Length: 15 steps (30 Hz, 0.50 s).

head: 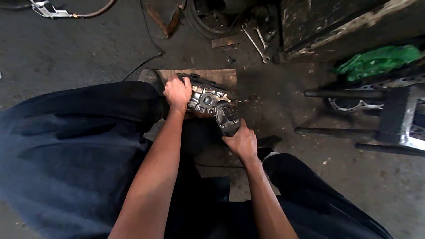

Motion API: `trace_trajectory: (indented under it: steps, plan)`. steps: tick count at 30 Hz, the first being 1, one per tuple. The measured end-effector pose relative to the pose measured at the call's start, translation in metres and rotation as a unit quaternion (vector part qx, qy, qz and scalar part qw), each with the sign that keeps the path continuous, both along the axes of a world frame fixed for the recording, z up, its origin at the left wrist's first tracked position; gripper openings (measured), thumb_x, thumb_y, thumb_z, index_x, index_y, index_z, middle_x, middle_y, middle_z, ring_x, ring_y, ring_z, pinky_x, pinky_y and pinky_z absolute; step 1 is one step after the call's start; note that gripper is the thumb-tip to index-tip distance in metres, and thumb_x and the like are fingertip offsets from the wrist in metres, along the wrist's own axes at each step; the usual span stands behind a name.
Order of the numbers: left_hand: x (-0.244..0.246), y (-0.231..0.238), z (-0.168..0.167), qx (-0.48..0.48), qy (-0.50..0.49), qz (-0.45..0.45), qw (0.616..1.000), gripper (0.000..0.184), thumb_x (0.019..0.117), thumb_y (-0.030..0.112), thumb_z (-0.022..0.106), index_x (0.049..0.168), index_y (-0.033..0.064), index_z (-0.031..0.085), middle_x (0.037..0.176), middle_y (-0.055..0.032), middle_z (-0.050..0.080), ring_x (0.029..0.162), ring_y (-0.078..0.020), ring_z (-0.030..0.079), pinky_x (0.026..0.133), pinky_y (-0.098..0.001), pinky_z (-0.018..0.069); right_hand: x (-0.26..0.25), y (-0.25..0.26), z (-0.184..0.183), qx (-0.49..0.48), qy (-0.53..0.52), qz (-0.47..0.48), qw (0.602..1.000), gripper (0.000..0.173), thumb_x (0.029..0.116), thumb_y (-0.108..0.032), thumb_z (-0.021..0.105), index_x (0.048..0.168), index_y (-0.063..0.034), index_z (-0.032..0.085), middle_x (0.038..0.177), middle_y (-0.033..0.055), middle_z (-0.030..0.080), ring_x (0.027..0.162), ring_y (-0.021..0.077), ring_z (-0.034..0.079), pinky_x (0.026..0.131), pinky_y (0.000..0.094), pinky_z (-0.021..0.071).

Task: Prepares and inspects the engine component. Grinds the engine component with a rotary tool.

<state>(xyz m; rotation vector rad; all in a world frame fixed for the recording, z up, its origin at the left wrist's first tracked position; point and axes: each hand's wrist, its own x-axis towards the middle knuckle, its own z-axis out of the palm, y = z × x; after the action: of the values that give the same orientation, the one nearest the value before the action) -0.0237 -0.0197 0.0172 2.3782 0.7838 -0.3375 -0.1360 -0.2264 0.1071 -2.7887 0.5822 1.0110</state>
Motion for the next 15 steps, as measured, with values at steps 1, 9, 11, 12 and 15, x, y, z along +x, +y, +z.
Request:
trace_trajectory:
  steps: [1,9,11,12,15]
  plan:
    - [0.0,0.0,-0.001,0.002,0.0,-0.001,1.0,0.046,0.1023,0.038,0.039,0.118,0.0044,0.067,0.116,-0.0201,0.071,0.109,-0.0385,0.069,0.085,-0.0629,0.0528,-0.001,0.0,0.002,0.003,0.0,-0.001,1.0,0.093,0.0727,-0.042,0.084,0.151,-0.0108,0.045,0.11,0.0163,0.073,0.103,0.0365,0.071,0.086,0.0571,0.0557]
    - [0.0,-0.001,0.0,-0.004,0.003,-0.002,1.0,0.047,0.103,0.038,0.039,0.12,0.0046,0.067,0.119,-0.021,0.07,0.112,-0.0396,0.068,0.087,-0.0637,0.052,-0.001,0.004,0.003,-0.002,0.007,-0.01,1.0,0.091,0.0734,-0.042,0.083,0.15,-0.0114,0.045,0.111,0.016,0.072,0.104,0.036,0.07,0.087,0.0569,0.0553]
    - [0.0,-0.001,0.0,-0.002,0.002,0.0,1.0,0.048,0.1028,0.04,0.039,0.121,0.0049,0.066,0.119,-0.0206,0.07,0.111,-0.0392,0.068,0.087,-0.0637,0.0521,0.0,0.001,0.002,0.002,-0.001,-0.011,1.0,0.092,0.0725,-0.042,0.084,0.15,-0.011,0.045,0.11,0.0162,0.073,0.103,0.0362,0.071,0.086,0.0576,0.0555]
    - [0.0,-0.001,-0.001,-0.002,0.002,0.001,1.0,0.048,0.103,0.04,0.039,0.121,0.005,0.066,0.119,-0.0205,0.07,0.111,-0.0394,0.068,0.087,-0.0639,0.052,-0.001,0.0,0.005,0.006,-0.001,-0.01,1.0,0.092,0.0722,-0.043,0.084,0.15,-0.0105,0.046,0.109,0.0165,0.073,0.103,0.0363,0.071,0.086,0.0579,0.0553]
    - [0.0,0.0,-0.001,-0.003,-0.001,-0.001,1.0,0.047,0.1027,0.039,0.039,0.119,0.0052,0.067,0.118,-0.0203,0.07,0.111,-0.0394,0.068,0.086,-0.0638,0.0519,-0.005,0.003,0.017,0.016,0.007,-0.016,1.0,0.094,0.072,-0.043,0.084,0.151,-0.0102,0.045,0.11,0.0165,0.072,0.103,0.0362,0.07,0.087,0.0576,0.0552]
